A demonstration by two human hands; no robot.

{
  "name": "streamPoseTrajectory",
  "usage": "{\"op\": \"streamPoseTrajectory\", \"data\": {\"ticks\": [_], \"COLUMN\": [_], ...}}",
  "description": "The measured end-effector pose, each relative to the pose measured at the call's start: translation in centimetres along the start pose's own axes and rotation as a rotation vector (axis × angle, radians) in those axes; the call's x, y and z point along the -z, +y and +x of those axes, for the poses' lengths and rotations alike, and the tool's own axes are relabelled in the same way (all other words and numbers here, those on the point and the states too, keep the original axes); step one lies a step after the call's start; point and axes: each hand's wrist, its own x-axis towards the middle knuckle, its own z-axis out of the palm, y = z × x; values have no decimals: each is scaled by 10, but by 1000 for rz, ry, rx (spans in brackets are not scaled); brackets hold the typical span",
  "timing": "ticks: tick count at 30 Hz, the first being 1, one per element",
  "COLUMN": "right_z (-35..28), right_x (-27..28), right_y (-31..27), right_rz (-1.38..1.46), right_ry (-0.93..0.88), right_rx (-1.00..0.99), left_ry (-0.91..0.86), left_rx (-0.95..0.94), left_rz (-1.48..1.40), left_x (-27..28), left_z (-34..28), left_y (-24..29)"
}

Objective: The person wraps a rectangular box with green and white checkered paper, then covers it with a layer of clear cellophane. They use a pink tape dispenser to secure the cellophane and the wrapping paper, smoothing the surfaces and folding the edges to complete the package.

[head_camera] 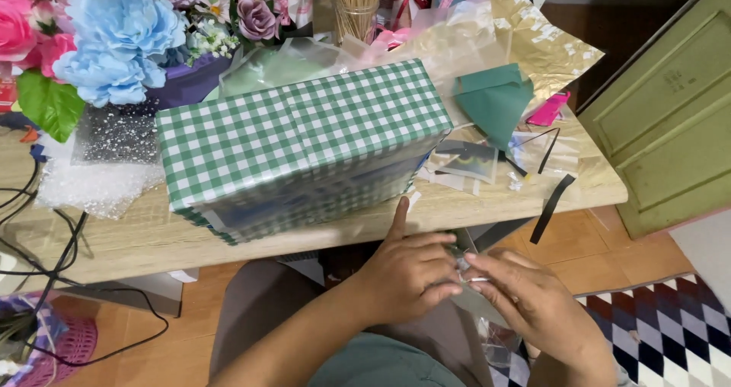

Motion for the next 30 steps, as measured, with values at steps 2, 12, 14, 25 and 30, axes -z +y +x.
{"op": "streamPoseTrajectory", "data": {"ticks": [2,12,14,25,30], "right_z": [-4,12,10,20,14], "right_x": [-2,-25,-28,-24,-31], "right_y": [3,5,9,-1,4], "right_rz": [-81,-236,-213,-173,-195], "right_ry": [60,63,92,61,150], "right_rx": [-36,106,102,101,123], "left_ry": [-33,-209,-186,-141,-160], "left_rx": [100,405,423,390,498], "left_rz": [-90,-312,-294,-227,-349], "left_x": [1,1,2,0,1], "left_z": [0,-13,-16,-21,-19], "left_y": [-1,-3,-3,-1,0]}}
